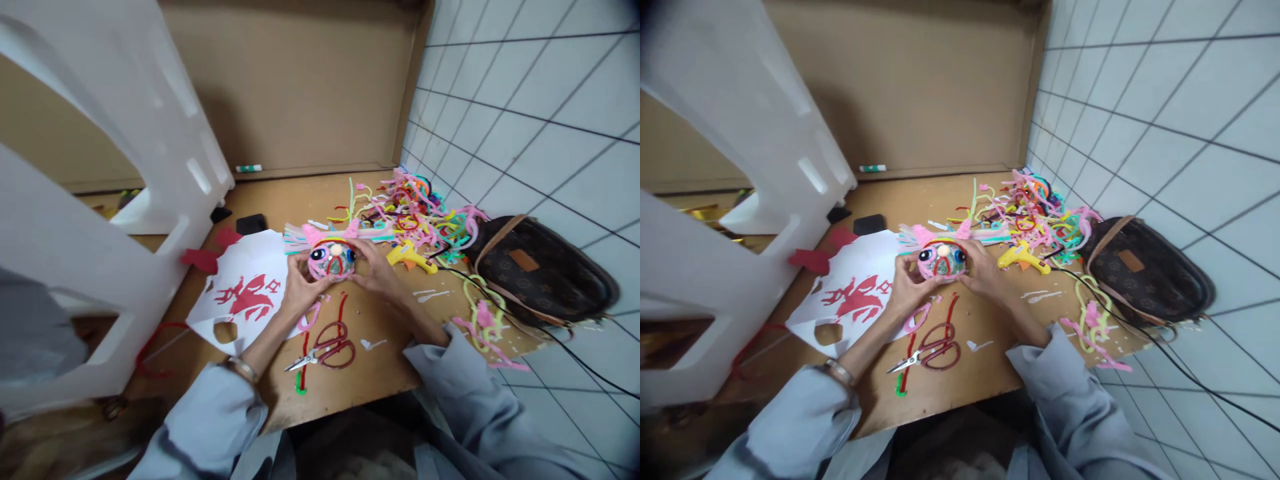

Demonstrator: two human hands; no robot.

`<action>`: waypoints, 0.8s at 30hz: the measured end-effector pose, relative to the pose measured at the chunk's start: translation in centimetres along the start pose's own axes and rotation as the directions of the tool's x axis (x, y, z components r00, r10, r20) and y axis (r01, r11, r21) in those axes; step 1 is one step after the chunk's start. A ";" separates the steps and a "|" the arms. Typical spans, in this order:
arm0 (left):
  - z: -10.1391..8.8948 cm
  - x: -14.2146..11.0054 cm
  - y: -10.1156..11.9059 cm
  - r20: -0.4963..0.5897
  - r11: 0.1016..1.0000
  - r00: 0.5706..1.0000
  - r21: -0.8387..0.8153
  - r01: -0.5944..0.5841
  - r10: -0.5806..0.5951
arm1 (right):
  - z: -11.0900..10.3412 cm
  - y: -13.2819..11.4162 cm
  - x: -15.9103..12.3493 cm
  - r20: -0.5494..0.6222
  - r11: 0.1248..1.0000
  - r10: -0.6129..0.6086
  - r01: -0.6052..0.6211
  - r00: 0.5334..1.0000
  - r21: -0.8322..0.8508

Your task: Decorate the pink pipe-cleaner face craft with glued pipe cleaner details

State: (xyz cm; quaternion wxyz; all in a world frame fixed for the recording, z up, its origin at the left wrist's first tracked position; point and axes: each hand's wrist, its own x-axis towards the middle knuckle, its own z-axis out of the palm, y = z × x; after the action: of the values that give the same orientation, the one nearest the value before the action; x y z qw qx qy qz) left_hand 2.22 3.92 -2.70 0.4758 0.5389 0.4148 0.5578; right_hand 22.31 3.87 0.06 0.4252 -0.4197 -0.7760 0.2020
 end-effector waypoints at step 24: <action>0.1 -0.1 0.3 0.020 0.998 1.000 0.057 0.002 -0.003 | -8.0 4.6 -5.4 -0.451 0.384 0.457 -0.627 0.767 -0.677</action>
State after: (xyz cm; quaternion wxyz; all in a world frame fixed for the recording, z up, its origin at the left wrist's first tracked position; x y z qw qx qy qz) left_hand 2.28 3.74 -2.37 0.4650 0.5573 0.4265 0.5397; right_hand 32.74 1.69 -1.22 0.1712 -0.8109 -0.5537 -0.0806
